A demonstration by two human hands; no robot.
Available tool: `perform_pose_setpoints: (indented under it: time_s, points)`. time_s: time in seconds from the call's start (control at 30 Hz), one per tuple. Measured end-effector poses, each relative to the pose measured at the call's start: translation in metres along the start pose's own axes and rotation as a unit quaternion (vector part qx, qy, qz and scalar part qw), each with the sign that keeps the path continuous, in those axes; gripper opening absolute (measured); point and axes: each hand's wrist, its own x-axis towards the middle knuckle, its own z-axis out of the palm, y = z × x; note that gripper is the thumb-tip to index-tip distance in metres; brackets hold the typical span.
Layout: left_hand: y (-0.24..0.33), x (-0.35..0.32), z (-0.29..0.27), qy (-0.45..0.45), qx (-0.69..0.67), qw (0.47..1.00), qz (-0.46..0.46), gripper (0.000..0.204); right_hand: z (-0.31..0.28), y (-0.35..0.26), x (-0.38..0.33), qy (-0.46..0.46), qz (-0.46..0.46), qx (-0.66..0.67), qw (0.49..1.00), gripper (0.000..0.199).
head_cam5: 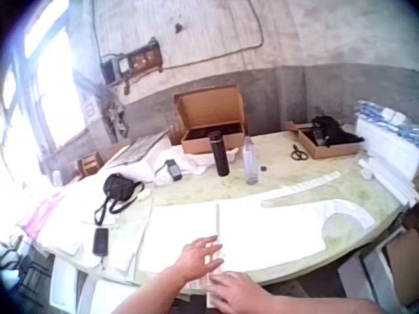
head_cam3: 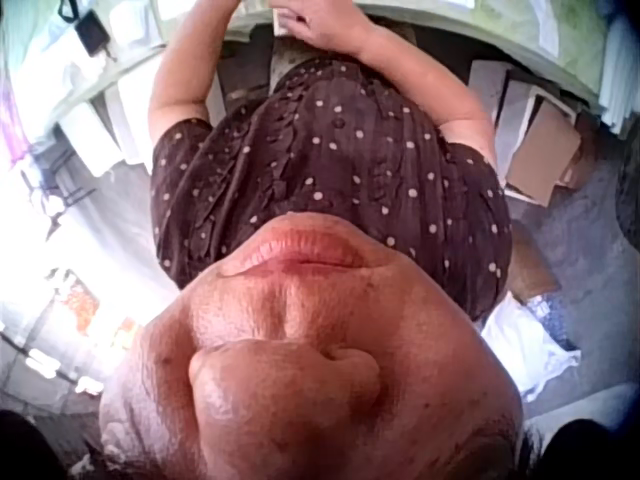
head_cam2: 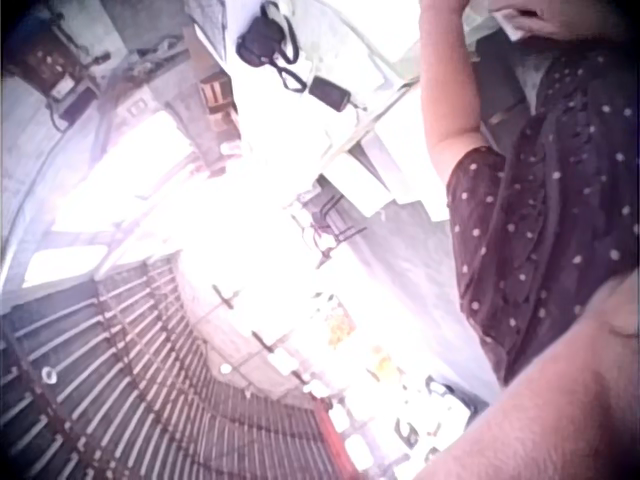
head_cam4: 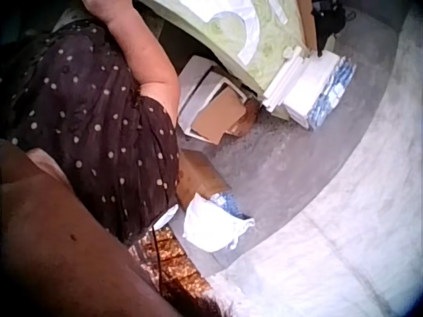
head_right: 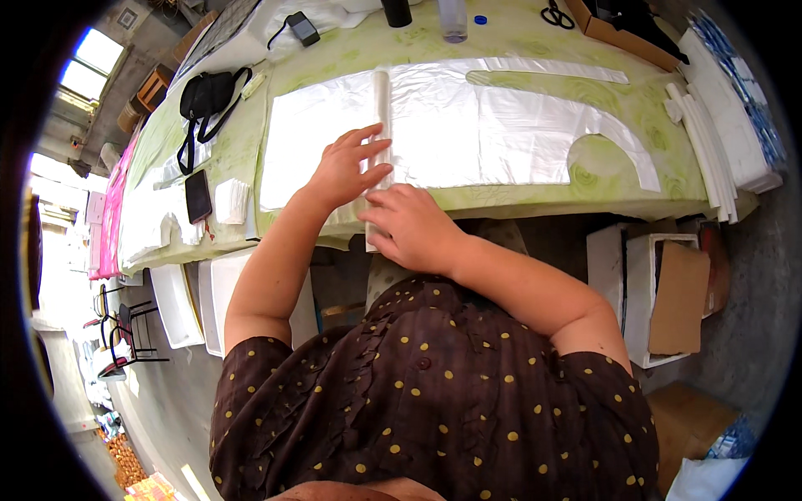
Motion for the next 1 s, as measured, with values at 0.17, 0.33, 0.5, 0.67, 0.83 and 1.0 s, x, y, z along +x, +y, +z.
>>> perform_pose_setpoints:
  time_s: [0.17,0.33,0.5,0.67,0.83,1.0]
  points:
    - [-0.019,-0.029,-0.025,0.105,0.105,0.980,-0.131,0.035,-0.005,0.009,-0.048,0.019,0.031,0.089,0.995,0.023]
    - [0.019,-0.050,-0.020,0.012,0.088,0.990,-0.113,0.055,-0.003,0.012,-0.065,0.021,0.039,0.110,0.993,0.021]
    - [-0.037,-0.066,-0.046,0.111,0.065,0.954,-0.272,0.058,-0.009,0.014,-0.074,0.021,0.050,0.121,0.991,0.020]
    - [-0.074,-0.073,-0.035,0.041,0.117,0.910,-0.396,0.081,-0.006,0.014,-0.075,0.031,0.030,0.122,0.992,0.019]
    - [-0.065,-0.062,-0.061,-0.027,0.189,0.848,-0.495,0.095,-0.009,0.013,-0.079,0.036,0.032,0.119,0.992,0.018]
    - [-0.101,-0.083,-0.066,0.021,0.047,0.880,-0.471,0.086,-0.011,0.012,-0.085,0.056,0.031,0.109,0.992,0.018]
